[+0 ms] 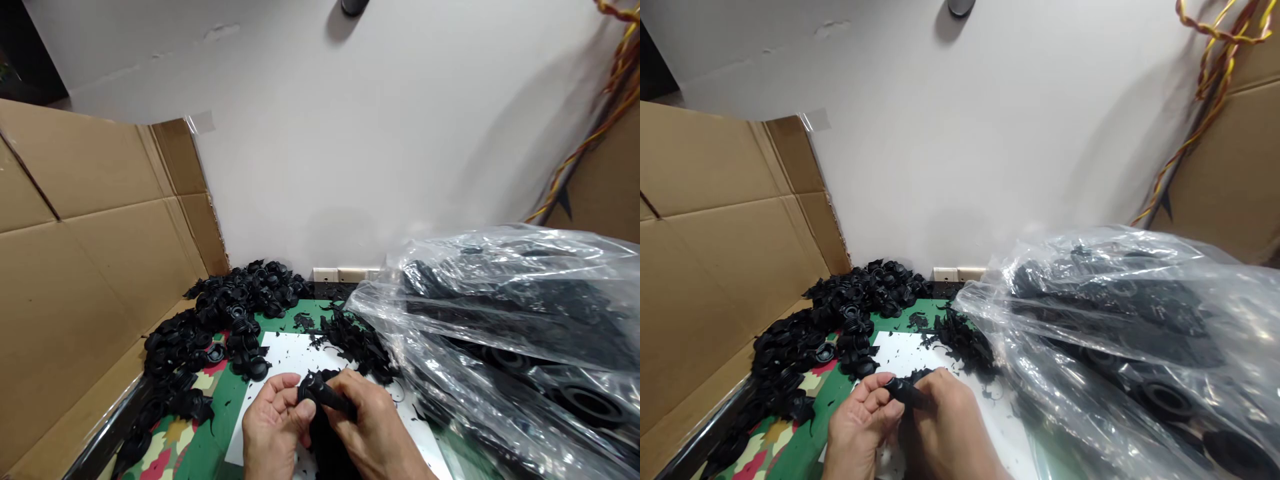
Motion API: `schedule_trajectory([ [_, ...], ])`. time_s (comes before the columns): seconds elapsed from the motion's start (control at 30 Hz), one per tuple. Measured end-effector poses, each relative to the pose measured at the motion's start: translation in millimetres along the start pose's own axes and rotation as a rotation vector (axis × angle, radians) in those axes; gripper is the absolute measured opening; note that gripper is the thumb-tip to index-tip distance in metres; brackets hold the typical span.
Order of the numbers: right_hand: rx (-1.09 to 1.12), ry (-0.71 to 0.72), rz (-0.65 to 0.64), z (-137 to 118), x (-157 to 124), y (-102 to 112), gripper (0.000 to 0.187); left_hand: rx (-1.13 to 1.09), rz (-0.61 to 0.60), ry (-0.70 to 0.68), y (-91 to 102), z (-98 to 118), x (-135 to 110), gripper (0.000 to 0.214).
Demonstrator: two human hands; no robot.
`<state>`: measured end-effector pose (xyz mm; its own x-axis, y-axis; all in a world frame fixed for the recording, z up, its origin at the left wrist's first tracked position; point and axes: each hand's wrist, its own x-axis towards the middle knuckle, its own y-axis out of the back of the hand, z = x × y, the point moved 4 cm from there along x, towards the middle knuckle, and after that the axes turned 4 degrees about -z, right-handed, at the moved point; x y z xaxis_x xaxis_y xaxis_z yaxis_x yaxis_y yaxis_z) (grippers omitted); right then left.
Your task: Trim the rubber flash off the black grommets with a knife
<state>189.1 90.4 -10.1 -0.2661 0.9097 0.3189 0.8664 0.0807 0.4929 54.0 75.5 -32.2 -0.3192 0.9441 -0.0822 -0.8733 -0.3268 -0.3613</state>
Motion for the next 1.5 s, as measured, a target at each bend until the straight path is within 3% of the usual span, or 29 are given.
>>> schedule_trajectory([
  [0.23,-0.291,0.202,0.009,-1.4,-0.9,-3.7,0.02,0.045,0.001,-0.019,-6.8,2.7,-3.6,0.039],
  [0.33,-0.51,0.283,0.099,2.3,-6.9,-12.7,0.016,0.062,0.022,0.01,-8.0,1.0,-3.5,0.039],
  [0.43,-0.583,0.291,0.18,7.0,-9.9,-14.8,0.014,0.068,0.025,0.017,-7.1,1.3,-2.0,0.043],
  [0.57,-0.377,0.102,0.251,13.3,-2.1,5.6,0.013,0.035,0.004,0.011,-3.1,4.6,1.0,0.044],
  [0.7,0.06,-0.138,0.107,14.5,7.3,16.2,0.016,0.014,0.027,0.045,1.7,3.5,2.6,0.042],
  [0.77,0.184,-0.167,0.04,10.7,7.5,13.1,0.017,0.011,0.044,0.054,2.7,2.2,2.6,0.042],
  [0.87,0.219,-0.094,0.009,4.0,4.7,6.6,0.016,0.012,0.037,0.033,1.0,2.1,2.6,0.041],
  [1.2,0.062,-0.031,0.018,3.3,4.4,6.8,0.02,0.051,0.016,0.006,-3.8,-0.6,4.1,0.035],
  [1.33,-0.204,0.064,0.024,3.6,0.5,-2.9,0.014,0.073,0.045,0.042,-6.3,-3.8,2.8,0.034],
  [1.5,-0.505,0.159,0.179,9.2,-6.3,-11.9,0.013,0.071,0.053,0.026,-7.0,-2.4,-0.2,0.037],
])
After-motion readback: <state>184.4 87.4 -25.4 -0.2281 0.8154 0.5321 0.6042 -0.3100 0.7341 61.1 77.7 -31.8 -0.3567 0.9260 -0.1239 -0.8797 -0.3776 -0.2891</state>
